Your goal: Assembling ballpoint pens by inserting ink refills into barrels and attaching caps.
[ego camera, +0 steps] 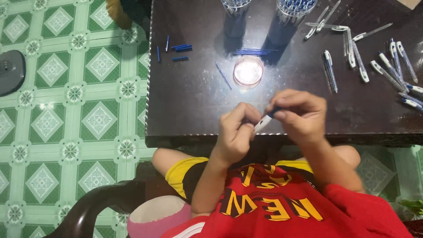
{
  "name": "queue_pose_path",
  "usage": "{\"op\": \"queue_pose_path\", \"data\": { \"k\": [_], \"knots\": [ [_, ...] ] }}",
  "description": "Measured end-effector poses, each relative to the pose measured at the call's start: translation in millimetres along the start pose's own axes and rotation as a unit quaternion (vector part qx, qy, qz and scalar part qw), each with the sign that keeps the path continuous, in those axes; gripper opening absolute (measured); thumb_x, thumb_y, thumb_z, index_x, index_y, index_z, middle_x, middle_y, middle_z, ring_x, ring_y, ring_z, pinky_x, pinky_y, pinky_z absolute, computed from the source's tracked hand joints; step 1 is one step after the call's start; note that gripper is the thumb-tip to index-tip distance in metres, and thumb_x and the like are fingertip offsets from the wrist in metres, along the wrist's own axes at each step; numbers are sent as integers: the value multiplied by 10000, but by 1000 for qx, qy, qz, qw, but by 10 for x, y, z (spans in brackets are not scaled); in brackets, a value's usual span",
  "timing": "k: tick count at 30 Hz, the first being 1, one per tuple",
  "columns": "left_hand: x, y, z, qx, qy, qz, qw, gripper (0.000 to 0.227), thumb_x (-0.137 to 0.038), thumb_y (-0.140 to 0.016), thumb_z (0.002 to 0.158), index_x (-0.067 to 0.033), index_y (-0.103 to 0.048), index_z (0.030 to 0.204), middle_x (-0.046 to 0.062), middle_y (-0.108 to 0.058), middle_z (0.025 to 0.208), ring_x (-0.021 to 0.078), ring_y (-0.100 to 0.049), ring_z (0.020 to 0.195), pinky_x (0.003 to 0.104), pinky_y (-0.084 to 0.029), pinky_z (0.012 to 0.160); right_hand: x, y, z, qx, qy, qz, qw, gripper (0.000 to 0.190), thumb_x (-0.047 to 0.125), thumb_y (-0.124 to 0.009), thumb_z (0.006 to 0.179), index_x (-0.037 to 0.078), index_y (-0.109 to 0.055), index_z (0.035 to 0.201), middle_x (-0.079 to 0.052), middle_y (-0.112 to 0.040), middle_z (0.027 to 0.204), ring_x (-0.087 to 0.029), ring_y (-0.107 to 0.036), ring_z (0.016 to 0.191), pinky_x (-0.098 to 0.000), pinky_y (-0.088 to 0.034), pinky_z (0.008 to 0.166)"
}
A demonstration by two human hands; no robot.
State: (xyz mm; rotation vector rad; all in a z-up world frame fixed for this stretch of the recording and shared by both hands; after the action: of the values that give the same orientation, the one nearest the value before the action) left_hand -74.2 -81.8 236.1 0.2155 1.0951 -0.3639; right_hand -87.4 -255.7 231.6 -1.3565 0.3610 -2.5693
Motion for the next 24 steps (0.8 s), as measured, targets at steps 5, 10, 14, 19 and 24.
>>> {"op": "queue_pose_path", "data": {
  "k": [5,10,14,19,24],
  "knots": [
    [255,-347,-77,-109,164,-250,948,145,-9,-391,807,-24,-486,914,94,-508,581,123,-491,389,238,-380,369,-373,-70,-126,-92,-17,-13,996,179,-1,-718,909,-127,-672,1027,-260,-633,865,-180,-597,535,-319,-522,395],
    [474,-380,-39,-146,226,-338,902,94,8,-417,795,-21,-466,870,107,-481,512,134,-476,297,232,-364,301,-397,-53,-119,-108,-46,-20,993,197,54,-696,950,-103,-686,1067,-211,-633,862,-164,-572,520,-309,-520,392],
    [432,-360,53,-129,229,-374,889,92,16,-404,845,-50,-467,859,99,-502,536,128,-493,293,224,-387,307,-314,-104,-46,-78,-59,-108,989,249,131,-717,958,-62,-729,1115,-136,-655,886,-157,-540,829,-286,-496,696],
    [490,-342,92,-121,235,-383,885,94,12,-413,875,-58,-475,863,72,-512,523,113,-502,297,206,-392,305,-337,-24,-13,-50,-60,-150,986,335,173,-784,921,-58,-729,1156,-121,-651,914,-181,-511,1016,-311,-459,876],
    [988,-309,141,-155,275,-394,863,143,53,-470,804,11,-532,926,181,-619,641,201,-609,368,245,-472,327,-339,222,109,-93,-116,-217,965,446,147,-854,869,12,-681,1258,-116,-711,1024,-162,-654,946,-365,-578,841]
  ]
}}
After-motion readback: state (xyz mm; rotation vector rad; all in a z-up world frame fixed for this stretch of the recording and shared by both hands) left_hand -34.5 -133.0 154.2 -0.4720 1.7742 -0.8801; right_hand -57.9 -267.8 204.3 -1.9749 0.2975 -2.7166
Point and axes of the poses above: each hand's wrist, its own z-axis towards the middle knuckle, its own y-axis out of the back of the hand, x = y × z, the point moved 3 cm from there along z, towards the middle knuckle
